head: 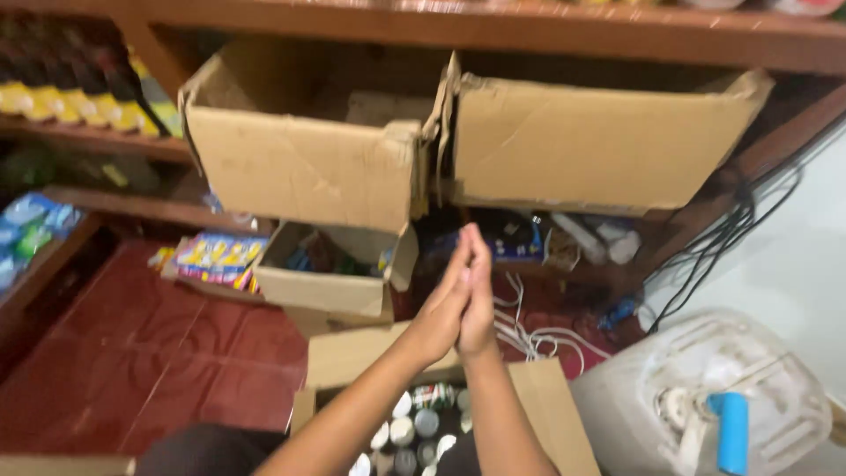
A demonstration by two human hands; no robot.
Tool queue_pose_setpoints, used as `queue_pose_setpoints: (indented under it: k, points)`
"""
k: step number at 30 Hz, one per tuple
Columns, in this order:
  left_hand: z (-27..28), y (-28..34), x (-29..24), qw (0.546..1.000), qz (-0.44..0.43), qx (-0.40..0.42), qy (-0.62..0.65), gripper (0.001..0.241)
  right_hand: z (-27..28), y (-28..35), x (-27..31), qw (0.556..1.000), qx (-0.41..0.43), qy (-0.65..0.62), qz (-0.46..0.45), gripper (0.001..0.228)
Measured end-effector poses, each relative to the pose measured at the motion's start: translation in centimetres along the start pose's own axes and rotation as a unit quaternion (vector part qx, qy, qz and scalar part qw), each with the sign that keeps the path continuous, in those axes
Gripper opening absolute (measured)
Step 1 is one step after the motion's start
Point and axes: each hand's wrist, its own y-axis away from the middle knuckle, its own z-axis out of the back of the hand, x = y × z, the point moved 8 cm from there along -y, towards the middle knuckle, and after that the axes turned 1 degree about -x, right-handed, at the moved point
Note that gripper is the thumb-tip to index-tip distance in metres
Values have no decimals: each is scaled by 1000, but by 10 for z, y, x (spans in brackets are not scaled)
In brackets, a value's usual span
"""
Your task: Arranging various canned food items from a cardboard box onto store shelves.
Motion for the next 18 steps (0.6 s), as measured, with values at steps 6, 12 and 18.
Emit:
queue_pose_setpoints:
  k: [6, 12, 18]
  points:
    - [38, 98, 38, 927, 305, 220, 0, 60, 50, 36, -96, 969, -134, -52, -201, 62]
    - [95, 88, 9, 885, 266, 211, -319, 45, -1, 74, -129, 944, 133, 145, -266, 38]
    - [116, 194, 107, 817, 345, 261, -381, 43, -33, 123, -138, 799, 384, 361, -289, 34]
